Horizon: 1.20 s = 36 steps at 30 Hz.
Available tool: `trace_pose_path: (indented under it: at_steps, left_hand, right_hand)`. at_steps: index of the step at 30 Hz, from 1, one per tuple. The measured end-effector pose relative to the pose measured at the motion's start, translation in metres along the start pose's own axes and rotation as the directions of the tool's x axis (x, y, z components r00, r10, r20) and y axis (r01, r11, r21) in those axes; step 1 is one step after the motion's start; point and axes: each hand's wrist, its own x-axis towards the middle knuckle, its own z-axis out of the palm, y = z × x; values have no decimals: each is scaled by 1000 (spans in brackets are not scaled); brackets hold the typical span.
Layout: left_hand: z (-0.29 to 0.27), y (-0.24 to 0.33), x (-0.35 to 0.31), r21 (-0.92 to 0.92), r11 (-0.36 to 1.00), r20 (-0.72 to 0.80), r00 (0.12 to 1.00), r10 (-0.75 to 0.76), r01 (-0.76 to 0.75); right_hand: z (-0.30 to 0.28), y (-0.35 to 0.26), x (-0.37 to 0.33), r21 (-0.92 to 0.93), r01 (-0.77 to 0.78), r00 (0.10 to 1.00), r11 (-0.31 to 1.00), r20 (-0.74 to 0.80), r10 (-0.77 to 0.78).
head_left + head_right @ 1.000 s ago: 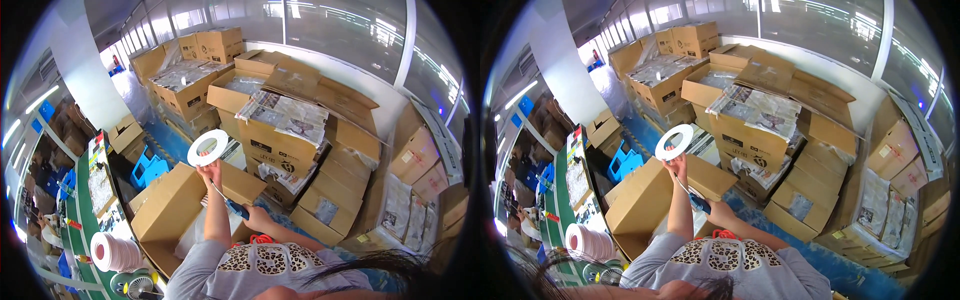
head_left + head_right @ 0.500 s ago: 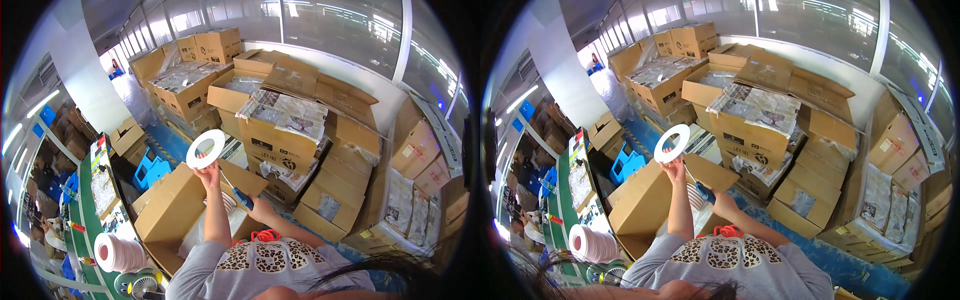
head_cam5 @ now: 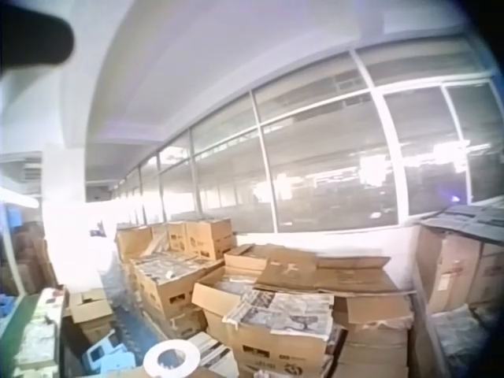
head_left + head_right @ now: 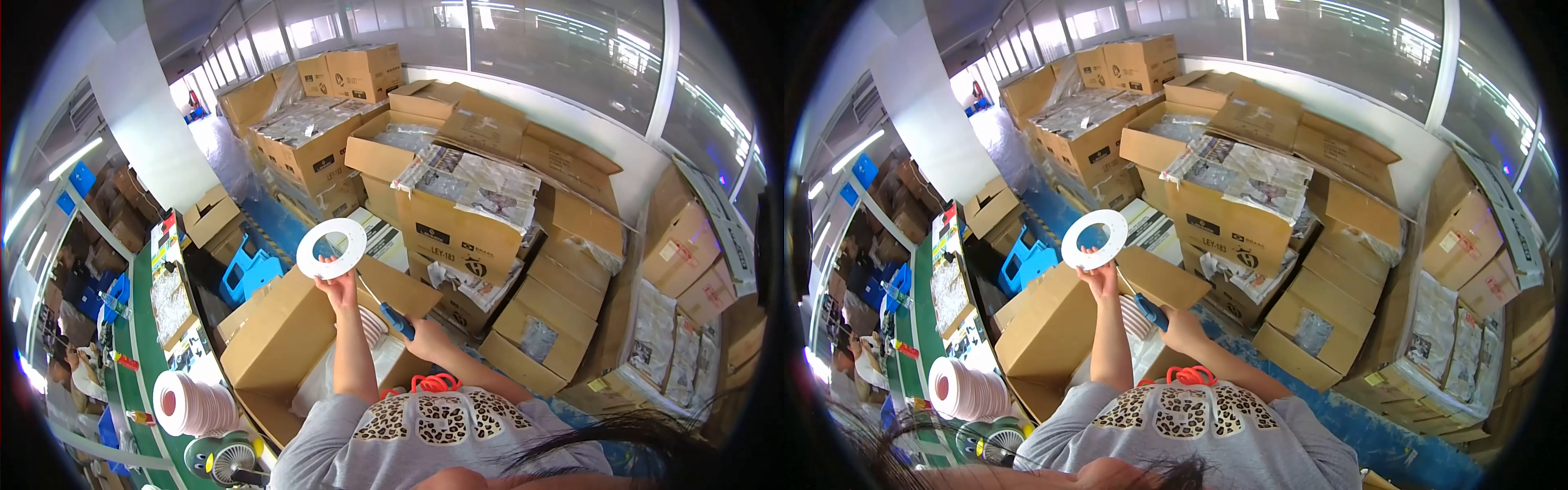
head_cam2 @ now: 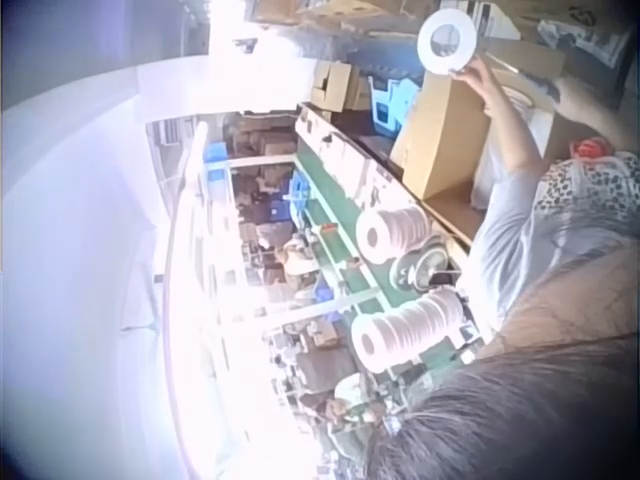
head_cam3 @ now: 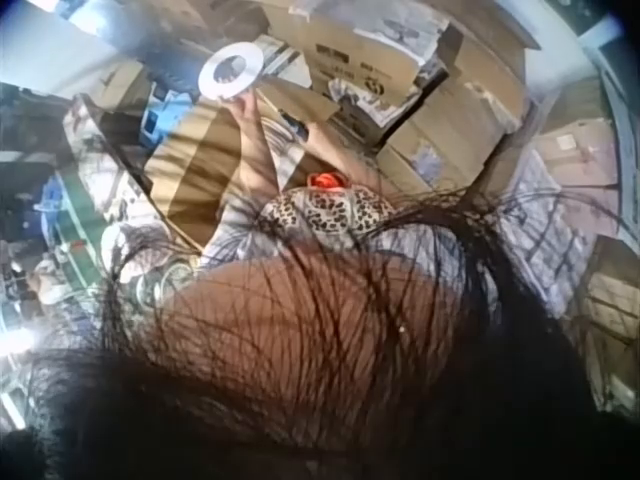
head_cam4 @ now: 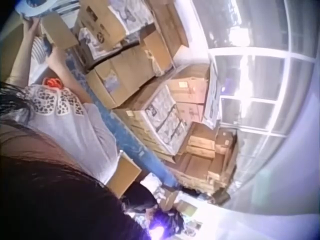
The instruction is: Sort and pack white circular components into a cardboard box.
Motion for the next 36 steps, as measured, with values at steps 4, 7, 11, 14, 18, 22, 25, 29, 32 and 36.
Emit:
trace_pose_path:
  at_steps: [4, 7, 11, 14, 18, 22, 25, 29, 32, 36]
  left_hand:
    - [-6, -4, -5, 0, 1000, 5, 1000, -6, 6]
    - [-2, -10, -8, 41, 999, 5, 1000, 18, -18]
    - [2, -14, -13, 6, 1000, 7, 1000, 1, -1]
    - [-2, -11, -15, 52, 998, 2, 1000, 27, -27]
    - [-12, -2, -21, 20, 999, -10, 999, 33, -33]
    - [-15, -4, -29, 23, 1000, 15, 1000, -13, 12]
    - [-17, 0, -31, 41, 999, 21, 1000, -17, 16]
    - [-19, 11, -28, 53, 999, 43, 999, 1, -3]
    - [-20, 13, -26, 66, 997, 35, 999, 27, -29]
    - [-19, 14, -27, 73, 996, 15, 999, 45, -46]
  right_hand:
    - [14, 9, 1, 23, 58, 998, 998, 28, -58]
    - [12, 7, 3, 19, -5, 999, 1000, 51, 4]
    - [8, 15, 11, -34, -65, 997, 997, 39, 66]
    - [3, 17, 17, -59, -76, 995, 995, 61, 79]
    - [-4, 10, 21, -25, -94, 994, 995, 46, 95]
    - [-6, 15, 28, -27, -76, 997, 997, 24, 77]
    - [-7, 11, 29, -28, -78, 996, 997, 47, 79]
    - [0, 11, 25, -6, -54, 995, 999, 88, 54]
    - [4, 15, 24, -31, -47, 992, 998, 116, 51]
    - [9, 16, 23, -42, -80, 985, 996, 151, 86]
